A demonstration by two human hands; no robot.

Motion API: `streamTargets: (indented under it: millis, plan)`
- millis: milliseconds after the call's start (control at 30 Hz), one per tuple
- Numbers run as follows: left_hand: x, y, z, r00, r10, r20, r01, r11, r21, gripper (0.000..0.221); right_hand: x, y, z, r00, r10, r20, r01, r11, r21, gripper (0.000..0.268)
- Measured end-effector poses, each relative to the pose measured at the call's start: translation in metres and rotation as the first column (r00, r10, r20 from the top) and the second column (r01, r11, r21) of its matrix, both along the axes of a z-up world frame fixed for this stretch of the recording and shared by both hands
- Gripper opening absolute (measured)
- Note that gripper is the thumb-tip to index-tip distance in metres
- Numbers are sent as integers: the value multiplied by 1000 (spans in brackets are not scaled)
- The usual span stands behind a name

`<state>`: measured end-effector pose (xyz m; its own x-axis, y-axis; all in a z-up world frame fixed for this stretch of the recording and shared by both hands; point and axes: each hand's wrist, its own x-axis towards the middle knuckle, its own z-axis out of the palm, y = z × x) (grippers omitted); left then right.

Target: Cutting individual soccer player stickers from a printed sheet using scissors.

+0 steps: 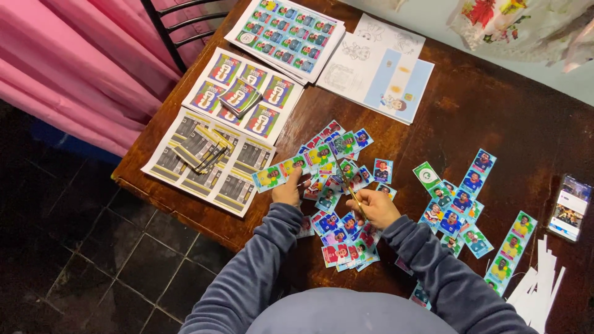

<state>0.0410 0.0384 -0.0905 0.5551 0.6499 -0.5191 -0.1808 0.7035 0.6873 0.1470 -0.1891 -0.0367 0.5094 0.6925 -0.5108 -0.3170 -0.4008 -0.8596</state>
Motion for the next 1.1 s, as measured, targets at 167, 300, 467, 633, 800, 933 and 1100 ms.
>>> streamTargets:
  millis: [167,300,467,633,800,933,1100]
  plan:
    - [-3,5,-4,1000,-12,-21,11,999,-30,30,1,-2,-5,1000,-2,16,2,1000,18,26]
    - [-10,7,24,998,60,-10,-60,995,-82,28,-15,-10,10,997,24,78,-19,998,-58,25]
    - [-14,-2,24,985,135,110,-130,990,-44,28,-55,-17,13,992,124,17,-123,991,-55,23]
    - [-18,-23,35,985,27,173,-20,999,-42,30,-65,-5,16,986,167,-12,-167,986,14,23]
    - [-25,-31,59,992,-105,-64,96,987,-131,29,-64,-1,11,981,169,-96,-154,977,149,29]
    - [-22,-33,37,996,-3,87,10,997,-77,28,-65,0,14,981,168,-97,-153,978,141,29]
    - [-20,-32,40,997,-46,56,52,993,-107,28,-66,2,21,985,147,-87,-136,983,126,29]
